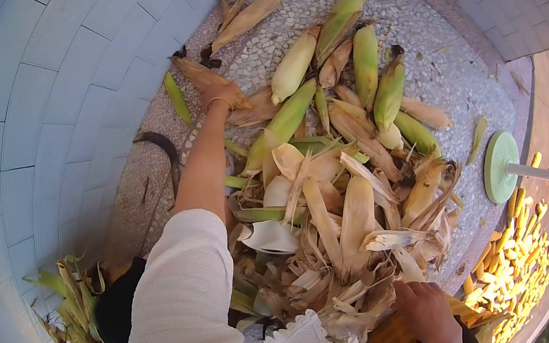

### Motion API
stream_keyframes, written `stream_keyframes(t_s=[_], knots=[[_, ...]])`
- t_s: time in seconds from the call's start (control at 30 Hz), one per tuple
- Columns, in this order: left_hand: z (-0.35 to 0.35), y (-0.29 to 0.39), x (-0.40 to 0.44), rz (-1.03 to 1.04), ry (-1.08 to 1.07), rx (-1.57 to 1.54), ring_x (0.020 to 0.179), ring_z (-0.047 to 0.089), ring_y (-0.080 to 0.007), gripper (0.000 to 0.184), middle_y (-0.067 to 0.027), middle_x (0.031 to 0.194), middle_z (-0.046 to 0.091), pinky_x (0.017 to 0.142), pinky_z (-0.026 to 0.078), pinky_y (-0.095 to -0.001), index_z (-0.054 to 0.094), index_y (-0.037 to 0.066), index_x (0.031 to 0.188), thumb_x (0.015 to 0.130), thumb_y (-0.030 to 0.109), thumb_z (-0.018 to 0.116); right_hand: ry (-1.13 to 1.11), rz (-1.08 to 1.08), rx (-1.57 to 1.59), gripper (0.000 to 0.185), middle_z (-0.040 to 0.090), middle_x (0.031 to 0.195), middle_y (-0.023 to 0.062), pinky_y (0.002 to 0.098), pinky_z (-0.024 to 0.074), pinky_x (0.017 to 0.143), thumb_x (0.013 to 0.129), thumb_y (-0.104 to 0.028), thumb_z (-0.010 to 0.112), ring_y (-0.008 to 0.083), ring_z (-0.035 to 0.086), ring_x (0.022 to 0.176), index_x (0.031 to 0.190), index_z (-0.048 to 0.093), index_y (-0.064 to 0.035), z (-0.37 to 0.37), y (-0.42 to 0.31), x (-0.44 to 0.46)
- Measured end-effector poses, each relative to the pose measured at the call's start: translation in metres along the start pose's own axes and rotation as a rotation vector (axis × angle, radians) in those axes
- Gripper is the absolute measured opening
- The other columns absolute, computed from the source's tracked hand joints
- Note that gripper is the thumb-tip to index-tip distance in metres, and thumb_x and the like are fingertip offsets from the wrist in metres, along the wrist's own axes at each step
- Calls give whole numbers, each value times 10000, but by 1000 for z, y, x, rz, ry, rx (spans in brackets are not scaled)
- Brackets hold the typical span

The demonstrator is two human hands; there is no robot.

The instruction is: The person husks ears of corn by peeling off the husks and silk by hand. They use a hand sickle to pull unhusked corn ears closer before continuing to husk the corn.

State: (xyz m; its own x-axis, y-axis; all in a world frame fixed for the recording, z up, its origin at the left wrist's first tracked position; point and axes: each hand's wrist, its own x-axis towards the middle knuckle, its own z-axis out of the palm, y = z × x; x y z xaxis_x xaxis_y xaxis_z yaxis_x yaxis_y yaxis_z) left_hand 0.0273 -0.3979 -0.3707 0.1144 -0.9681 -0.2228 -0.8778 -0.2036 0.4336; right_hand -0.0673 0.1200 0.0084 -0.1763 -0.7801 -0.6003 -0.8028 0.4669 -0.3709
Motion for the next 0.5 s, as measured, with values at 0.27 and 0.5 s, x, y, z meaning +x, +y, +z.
stream_keyframes(t_s=[0.27, 0.5], knots=[[-88, 3, -80, -128, -886, -1037, 985, 613, -284, 590, -121, 1107, 593, 792, 533, -464, 453, 13, 1253, 742, 80, 740, 119, 4, 10, 308, 607, 807, 125, 407, 465, 717, 775, -159, 660, 318, 606, 773, 1048, 562, -54, -10, 4, -24], [-198, 62, -272, 182, -1625, -777, 1231, 447, -207, 848, -61, 1340, 437, 1018, 387, -412, 256, 97, 1417, 716, 36, 729, 392, 21, 137, 308, 641, 866, 168, 421, 486, 669, 809, -192, 652, 360, 615, 795, 1054, 562, -28, -30, 10, -39]])
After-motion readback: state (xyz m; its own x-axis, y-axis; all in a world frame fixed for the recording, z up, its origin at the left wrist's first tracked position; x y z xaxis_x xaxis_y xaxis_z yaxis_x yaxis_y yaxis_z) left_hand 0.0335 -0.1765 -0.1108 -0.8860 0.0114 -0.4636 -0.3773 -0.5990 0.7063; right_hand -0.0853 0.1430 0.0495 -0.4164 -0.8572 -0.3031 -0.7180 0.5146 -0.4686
